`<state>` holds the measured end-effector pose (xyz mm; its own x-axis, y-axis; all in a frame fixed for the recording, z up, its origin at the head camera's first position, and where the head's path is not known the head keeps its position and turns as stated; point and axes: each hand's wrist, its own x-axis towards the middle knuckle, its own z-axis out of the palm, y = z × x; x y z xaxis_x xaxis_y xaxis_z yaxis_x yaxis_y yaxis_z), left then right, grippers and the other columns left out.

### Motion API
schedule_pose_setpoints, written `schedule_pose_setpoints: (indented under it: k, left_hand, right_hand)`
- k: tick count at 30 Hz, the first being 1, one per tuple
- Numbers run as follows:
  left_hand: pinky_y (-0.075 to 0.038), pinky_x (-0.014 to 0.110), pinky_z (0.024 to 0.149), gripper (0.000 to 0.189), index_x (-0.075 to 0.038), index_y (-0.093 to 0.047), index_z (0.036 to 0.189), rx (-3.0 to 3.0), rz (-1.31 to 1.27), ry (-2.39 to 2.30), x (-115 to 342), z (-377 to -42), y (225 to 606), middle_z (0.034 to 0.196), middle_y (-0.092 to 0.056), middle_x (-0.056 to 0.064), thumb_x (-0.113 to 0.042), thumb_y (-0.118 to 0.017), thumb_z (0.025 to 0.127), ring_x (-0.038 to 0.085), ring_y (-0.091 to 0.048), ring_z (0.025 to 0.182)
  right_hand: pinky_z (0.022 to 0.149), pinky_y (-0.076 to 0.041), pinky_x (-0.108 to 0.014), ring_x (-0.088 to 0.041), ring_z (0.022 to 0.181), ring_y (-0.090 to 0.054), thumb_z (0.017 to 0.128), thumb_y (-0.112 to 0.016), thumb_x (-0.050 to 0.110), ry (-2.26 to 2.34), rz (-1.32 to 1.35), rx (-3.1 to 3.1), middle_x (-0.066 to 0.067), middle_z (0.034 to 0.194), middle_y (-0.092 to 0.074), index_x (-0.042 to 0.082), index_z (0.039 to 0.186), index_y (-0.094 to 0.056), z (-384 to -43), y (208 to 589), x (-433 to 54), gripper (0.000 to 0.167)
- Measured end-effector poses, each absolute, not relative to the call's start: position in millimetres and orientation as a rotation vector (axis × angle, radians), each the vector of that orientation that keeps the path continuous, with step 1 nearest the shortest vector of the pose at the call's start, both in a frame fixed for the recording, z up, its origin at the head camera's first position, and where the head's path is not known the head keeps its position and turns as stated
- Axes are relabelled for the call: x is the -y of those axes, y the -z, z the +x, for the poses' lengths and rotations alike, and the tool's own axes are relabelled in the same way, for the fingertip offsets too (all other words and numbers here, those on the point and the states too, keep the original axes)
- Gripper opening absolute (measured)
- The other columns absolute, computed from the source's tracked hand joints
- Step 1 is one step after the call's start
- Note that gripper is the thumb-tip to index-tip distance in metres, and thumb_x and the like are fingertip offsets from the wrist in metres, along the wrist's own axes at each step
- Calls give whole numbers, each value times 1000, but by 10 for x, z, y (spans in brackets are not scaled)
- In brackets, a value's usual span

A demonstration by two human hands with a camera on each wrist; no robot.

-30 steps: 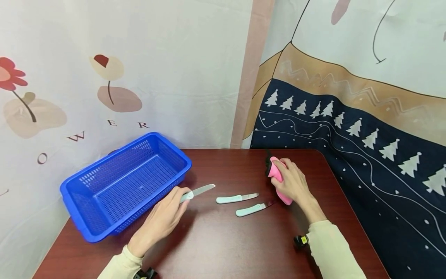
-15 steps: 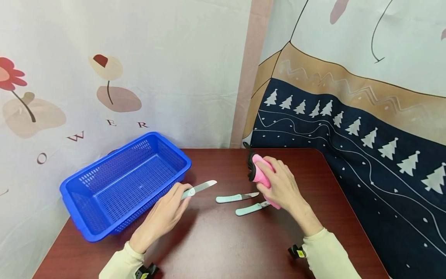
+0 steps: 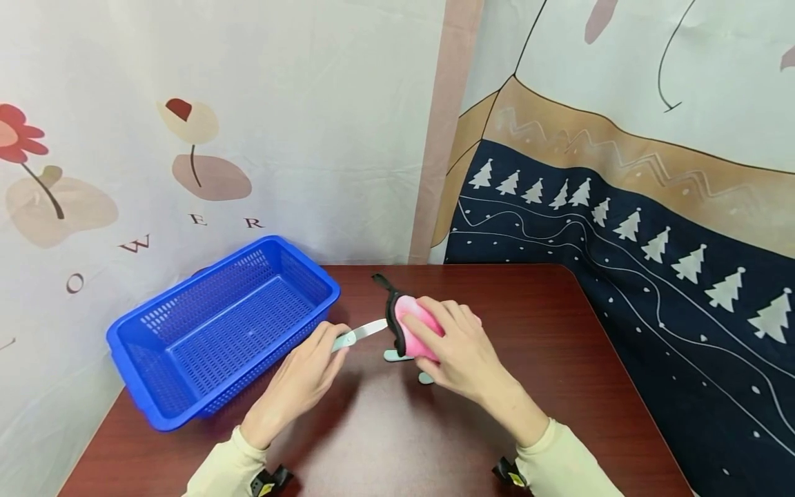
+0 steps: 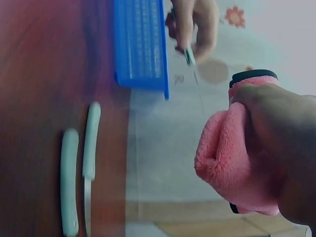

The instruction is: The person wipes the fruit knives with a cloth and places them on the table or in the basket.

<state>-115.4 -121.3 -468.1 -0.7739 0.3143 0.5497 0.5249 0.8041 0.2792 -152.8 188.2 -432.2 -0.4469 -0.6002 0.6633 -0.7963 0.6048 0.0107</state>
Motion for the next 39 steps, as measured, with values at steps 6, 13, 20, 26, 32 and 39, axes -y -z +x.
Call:
schedule_pose_setpoints:
  k: [6, 13, 20, 26, 32, 39]
  left_hand:
    - [-58, 35, 61, 24, -5, -69, 126, 2475, -636, 567, 1149, -1136, 4645, 101, -63, 3, -8, -79, 104, 16, -61, 76]
    - [-62, 37, 68, 31, -3, -68, 127, 2444, -666, 532, 1097, -1107, 4641, 106, -65, 4, -7, -82, 99, 19, -67, 81]
    - [-62, 36, 70, 31, -3, -68, 127, 2423, -684, 516, 1095, -1084, 4639, 107, -65, 4, -4, -80, 99, 17, -66, 82]
    - [-63, 34, 73, 26, -3, -67, 129, 2459, -687, 539, 1096, -1060, 4635, 111, -66, 3, -9, -77, 105, 15, -69, 86]
    - [-62, 34, 73, 26, -6, -67, 128, 2447, -693, 538, 1093, -1036, 4632, 110, -66, 2, -9, -78, 105, 14, -69, 87]
    - [-58, 31, 66, 23, -9, -67, 125, 2432, -689, 529, 1090, -1015, 4623, 104, -63, 0, -9, -78, 104, 11, -63, 80]
  right_hand:
    - [86, -60, -48, -30, 115, -65, 74, -100, 28, -288, 1154, 2160, -16, 145, -69, 23, 147, -73, -1435, 4349, -1641, 78]
    - [97, -58, -47, -31, 118, -65, 73, -103, 33, -149, 1201, 2194, -15, 148, -68, 24, 146, -72, -1340, 4410, -1462, 80]
    - [95, -58, -46, -32, 116, -66, 75, -101, 33, -85, 1173, 2162, -14, 145, -70, 25, 146, -73, -1316, 4504, -1404, 76]
    - [91, -58, -46, -32, 110, -65, 76, -99, 31, -63, 1111, 2155, -14, 142, -71, 24, 142, -76, -1310, 4524, -1416, 70]
    - [92, -59, -47, -32, 111, -65, 75, -101, 31, -62, 1096, 2180, -14, 143, -70, 24, 142, -76, -1298, 4516, -1457, 72]
    - [89, -59, -48, -32, 110, -63, 74, -101, 30, -66, 1074, 2198, -15, 142, -69, 23, 142, -75, -1314, 4506, -1527, 73]
